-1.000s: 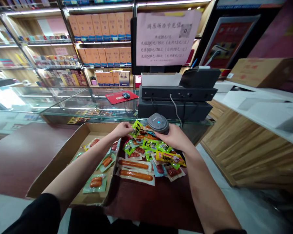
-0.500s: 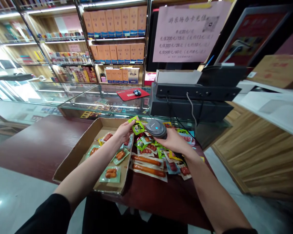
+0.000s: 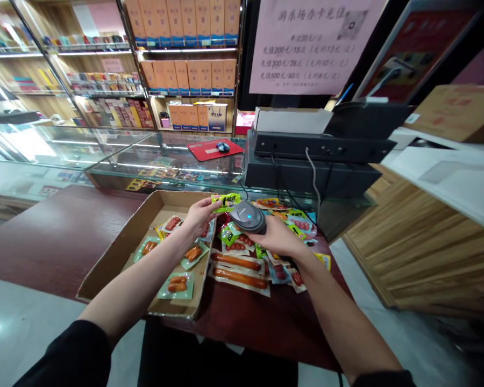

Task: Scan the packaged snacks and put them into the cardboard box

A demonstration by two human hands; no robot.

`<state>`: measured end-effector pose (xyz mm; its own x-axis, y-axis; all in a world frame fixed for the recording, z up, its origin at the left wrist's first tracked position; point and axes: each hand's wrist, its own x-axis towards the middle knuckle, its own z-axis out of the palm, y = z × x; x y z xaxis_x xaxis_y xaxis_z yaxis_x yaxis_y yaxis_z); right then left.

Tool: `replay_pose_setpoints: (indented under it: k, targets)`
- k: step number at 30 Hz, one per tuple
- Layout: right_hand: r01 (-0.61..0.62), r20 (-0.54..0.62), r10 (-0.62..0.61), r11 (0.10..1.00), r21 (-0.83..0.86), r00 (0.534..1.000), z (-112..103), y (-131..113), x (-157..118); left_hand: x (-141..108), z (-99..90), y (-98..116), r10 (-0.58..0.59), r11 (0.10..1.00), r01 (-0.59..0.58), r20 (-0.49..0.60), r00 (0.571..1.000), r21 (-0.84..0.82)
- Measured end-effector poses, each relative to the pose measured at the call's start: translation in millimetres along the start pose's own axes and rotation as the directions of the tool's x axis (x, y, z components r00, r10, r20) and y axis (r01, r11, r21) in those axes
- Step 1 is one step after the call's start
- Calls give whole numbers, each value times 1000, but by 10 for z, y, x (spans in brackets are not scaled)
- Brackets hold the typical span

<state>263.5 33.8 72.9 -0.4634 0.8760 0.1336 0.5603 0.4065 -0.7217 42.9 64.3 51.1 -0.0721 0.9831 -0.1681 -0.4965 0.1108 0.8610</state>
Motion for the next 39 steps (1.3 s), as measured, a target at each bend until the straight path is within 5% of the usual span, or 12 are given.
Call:
replay_pose_setpoints:
  k: [5, 11, 22, 25, 33, 36, 39]
  targets:
    - [2, -10, -2, 1000, -9, 1000, -21, 33, 10, -2, -16, -40, 10, 1000, -10, -17, 1000, 25]
    - [3, -10, -3, 1000, -18, 1000, -35, 61, 5, -10, 22, -21, 11, 996, 3, -166, 986, 84]
    - [39, 2, -39, 999, -2, 999, -9, 17, 7, -58, -47, 109, 37, 999, -33, -106, 994, 43]
    - [40, 19, -40, 999, 3, 999, 11, 2, 9, -92, -234, 292, 88, 995, -81, -117, 989, 58]
    - [81, -57, -83, 996, -37, 995, -182, -15, -2, -463, -1133, 912, 220, 968, -182, -229, 948, 173]
    - [18, -81, -23, 998, -61, 996, -363, 34, -33, -517, -1248, 956, 230, 968, -189, -278, 933, 164]
    - [-85, -77, 79, 993, -77, 994, -526, 118, -70, -479, -1138, 875, 210, 969, -163, -268, 940, 187]
